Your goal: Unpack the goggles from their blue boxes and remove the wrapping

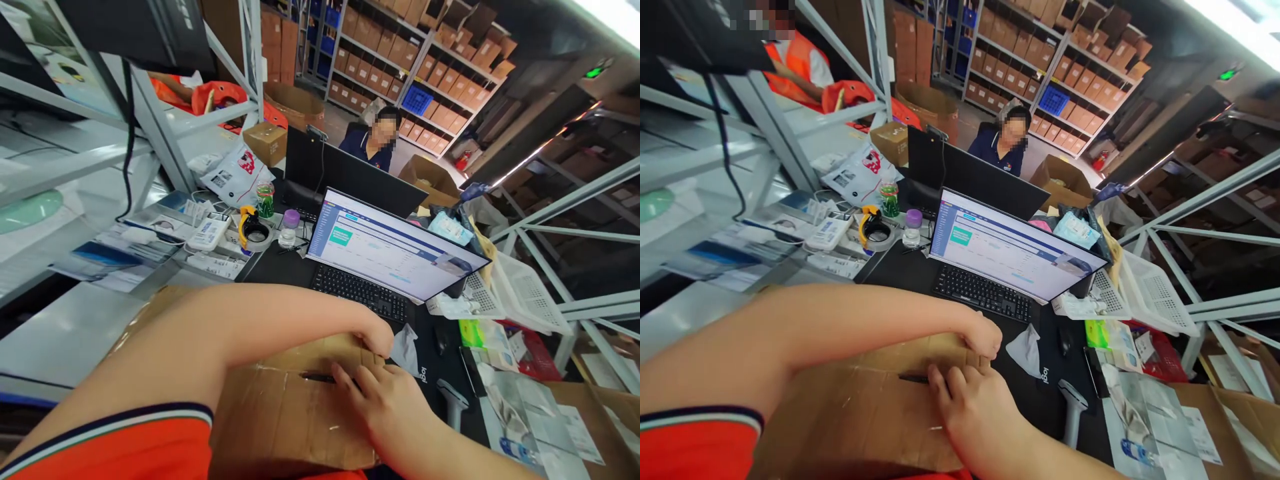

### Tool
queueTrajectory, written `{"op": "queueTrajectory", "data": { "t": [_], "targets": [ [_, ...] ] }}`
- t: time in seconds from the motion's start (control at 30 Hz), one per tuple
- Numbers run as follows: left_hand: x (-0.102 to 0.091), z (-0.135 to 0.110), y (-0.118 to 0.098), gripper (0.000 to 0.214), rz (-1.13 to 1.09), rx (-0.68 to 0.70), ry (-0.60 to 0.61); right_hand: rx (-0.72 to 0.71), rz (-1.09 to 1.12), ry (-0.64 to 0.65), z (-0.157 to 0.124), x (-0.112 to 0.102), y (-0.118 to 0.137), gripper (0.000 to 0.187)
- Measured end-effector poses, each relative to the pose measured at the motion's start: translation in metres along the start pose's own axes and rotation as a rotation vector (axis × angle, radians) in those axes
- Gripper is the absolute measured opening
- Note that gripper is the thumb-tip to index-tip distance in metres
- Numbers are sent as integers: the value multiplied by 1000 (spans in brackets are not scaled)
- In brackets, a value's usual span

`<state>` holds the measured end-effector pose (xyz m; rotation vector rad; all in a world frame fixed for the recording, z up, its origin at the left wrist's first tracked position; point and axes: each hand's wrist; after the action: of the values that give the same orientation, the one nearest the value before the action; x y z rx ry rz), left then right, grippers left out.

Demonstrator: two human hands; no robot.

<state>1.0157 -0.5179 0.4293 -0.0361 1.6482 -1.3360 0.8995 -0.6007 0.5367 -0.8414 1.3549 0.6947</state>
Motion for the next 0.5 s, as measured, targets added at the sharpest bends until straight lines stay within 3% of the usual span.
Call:
{"op": "queueTrajectory", "data": {
  "t": [0.1,0.37,0.5],
  "targets": [
    [1,4,3,16,-59,-5,89,-32,-3,-14,2,-3,4,56],
    [7,-5,0,21,-114,-31,18,-68,-29,16,15,4,10,53],
    [-3,4,-5,10,-106,-61,185,-108,-51,30,10,1,3,53]
  ]
}}
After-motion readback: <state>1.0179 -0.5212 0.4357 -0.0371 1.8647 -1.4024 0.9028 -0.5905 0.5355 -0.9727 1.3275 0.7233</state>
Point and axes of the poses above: each hand's wrist, its own z-axis towards the middle knuckle, its own x-axis out of the palm, y = z × x, and after that the axes turned 15 degrees about x, right-handed
